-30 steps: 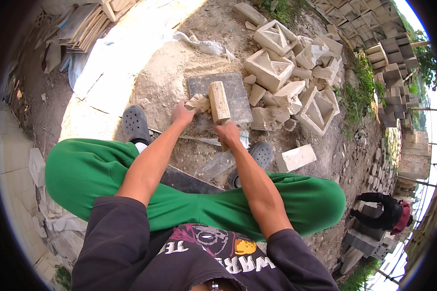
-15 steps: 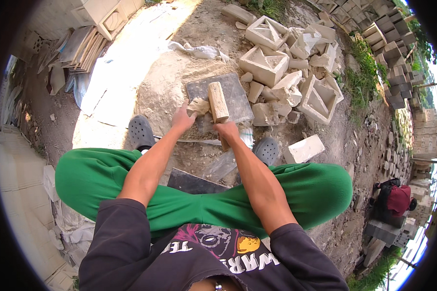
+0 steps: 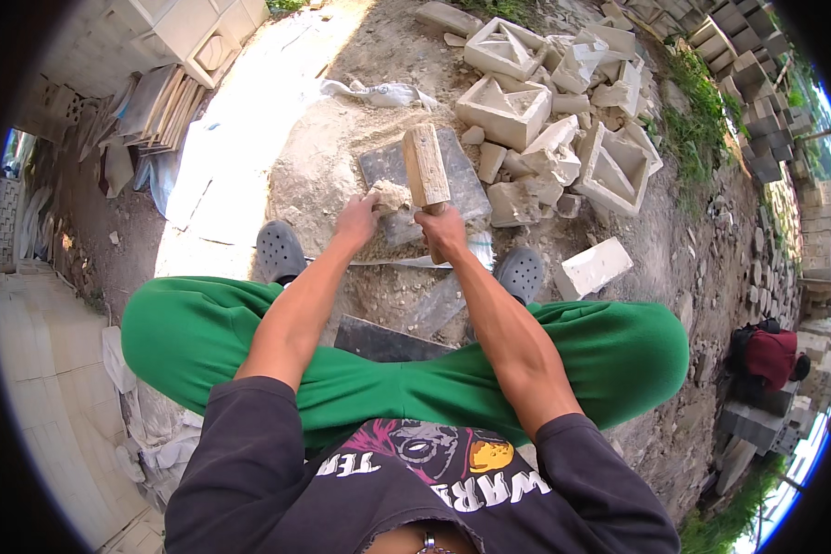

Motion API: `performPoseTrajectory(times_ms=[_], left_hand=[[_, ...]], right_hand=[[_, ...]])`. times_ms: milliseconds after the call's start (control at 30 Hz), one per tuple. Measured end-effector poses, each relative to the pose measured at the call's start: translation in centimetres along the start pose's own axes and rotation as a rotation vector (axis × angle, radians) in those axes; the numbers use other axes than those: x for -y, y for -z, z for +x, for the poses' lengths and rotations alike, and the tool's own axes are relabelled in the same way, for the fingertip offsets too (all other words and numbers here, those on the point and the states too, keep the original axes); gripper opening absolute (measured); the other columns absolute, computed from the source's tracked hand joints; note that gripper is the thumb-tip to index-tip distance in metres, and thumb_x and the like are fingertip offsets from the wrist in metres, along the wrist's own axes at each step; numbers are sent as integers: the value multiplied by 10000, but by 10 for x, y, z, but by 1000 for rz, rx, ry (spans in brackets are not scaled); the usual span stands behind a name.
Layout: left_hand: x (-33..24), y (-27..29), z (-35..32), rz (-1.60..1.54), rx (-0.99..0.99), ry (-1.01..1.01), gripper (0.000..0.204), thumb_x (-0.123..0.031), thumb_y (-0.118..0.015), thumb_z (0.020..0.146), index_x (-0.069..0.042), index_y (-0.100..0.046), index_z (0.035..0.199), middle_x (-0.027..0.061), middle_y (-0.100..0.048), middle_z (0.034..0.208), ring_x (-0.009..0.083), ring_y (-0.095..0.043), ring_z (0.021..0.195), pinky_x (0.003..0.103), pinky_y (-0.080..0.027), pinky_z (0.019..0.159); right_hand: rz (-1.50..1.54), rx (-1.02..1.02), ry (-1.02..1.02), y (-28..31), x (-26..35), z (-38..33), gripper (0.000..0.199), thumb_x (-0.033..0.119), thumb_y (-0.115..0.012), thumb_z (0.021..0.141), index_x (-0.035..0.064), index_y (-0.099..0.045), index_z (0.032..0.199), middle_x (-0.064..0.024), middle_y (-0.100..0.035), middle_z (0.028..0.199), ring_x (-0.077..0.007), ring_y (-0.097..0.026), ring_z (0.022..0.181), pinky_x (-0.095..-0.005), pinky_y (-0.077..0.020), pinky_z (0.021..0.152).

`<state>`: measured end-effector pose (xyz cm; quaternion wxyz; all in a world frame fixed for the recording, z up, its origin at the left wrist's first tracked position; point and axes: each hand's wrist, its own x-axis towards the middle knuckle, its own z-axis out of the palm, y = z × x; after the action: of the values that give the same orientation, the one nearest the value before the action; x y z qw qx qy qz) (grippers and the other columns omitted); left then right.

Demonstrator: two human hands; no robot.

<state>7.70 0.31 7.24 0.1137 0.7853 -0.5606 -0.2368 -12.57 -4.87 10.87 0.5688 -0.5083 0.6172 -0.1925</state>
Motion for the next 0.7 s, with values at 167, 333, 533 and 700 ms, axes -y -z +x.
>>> performPoseTrajectory(times_ms=[167,333,533,700], left_hand=[[-17,7,5,32,8,-37,351,-220,-640,934,-185,-630,1284,185,-584,1159,386,-610,1069,477,-506,901],[-5,4,2,42,26,-18,365,-216,-648,926,-189,-624,1289,186,-590,1132,380,-612,1060,473,-504,901],[-8,6,2,55,62,9,352,-216,-638,931,-184,-624,1281,203,-580,1138,399,-614,1065,490,-507,893],[-19,13,4,63,91,0,326,-187,-601,941,-187,-626,1266,207,-572,1165,400,-613,1078,505,-504,900]], right_hand=[[-272,146,-187,7,-45,29,428,327,-711,712,-77,-711,851,-178,-710,728,-273,-725,666,-371,-563,629],[-297,95,-127,9,-19,11,437,342,-723,716,-76,-710,843,-170,-709,717,-269,-724,668,-376,-560,635],[-243,86,-25,7,-9,9,409,332,-733,711,-63,-712,816,-162,-713,717,-262,-721,671,-373,-562,646],[-202,184,-251,-3,-33,34,409,318,-741,699,-66,-715,838,-169,-725,773,-264,-726,714,-379,-567,666]])
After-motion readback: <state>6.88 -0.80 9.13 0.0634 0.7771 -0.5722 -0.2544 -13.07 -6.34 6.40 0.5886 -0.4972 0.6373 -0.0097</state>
